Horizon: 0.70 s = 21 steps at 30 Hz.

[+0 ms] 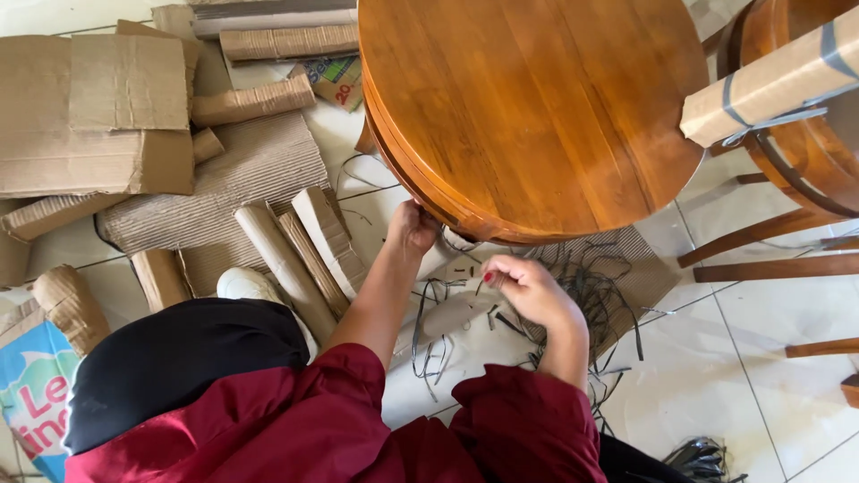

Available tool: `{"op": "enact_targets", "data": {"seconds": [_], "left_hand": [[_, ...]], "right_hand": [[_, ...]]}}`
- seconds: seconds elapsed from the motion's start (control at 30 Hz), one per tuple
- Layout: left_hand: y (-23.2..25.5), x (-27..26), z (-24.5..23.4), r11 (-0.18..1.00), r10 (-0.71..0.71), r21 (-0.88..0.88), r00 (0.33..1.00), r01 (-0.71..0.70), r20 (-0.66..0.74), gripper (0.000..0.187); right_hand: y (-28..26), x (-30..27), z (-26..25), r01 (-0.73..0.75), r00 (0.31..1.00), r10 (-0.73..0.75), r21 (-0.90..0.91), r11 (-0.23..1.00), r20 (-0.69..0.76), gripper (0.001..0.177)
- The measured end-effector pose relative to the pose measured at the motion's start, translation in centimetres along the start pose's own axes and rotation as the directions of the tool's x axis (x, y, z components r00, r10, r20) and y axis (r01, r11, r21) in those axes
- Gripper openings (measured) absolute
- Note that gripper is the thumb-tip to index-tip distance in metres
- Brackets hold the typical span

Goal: Secure cardboard protection to a wooden table leg using plastic straps

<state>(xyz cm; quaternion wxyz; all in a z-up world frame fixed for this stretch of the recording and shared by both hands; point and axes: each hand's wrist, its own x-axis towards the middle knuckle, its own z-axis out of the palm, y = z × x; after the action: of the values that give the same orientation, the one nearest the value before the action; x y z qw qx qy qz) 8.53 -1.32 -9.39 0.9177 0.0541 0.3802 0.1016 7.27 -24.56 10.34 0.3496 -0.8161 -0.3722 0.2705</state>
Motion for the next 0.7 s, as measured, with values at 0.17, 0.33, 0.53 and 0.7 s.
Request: {"op": "enact_targets", "data": {"seconds": [0.17,0.33,0.53,0.7], "left_hand": [[-0.6,-0.8,-1.6,0.989,0.148,-0.045,0.980,-0.143,0.130,0.033],[-0.8,-4.0,-4.8,0.964,0.250,0.015,0.923,-0.266,0.292,0.029],[-3.7,-5.2,-6.5,0.856,0.351,0.191,0.811,-0.481,0.469,0.028],[-2.8,-7.8,-4.0,0.857,0.371,0.144,0.787,-0.494,0.494,0.016]], "right_hand": [[3.3,1.8,1.2,0.073,0.993,-0.066,0.067,0.995,-0.095,0.012],[5.7,2.7,3.8,0.194,0.950,-0.181,0.025,0.981,-0.255,0.009],[7.2,3.2,4.9,0.270,0.894,-0.289,-0.104,0.957,-0.343,0.012],[7.2,3.5,5.4,0.310,0.869,-0.314,-0.075,0.948,-0.382,0.016]]}}
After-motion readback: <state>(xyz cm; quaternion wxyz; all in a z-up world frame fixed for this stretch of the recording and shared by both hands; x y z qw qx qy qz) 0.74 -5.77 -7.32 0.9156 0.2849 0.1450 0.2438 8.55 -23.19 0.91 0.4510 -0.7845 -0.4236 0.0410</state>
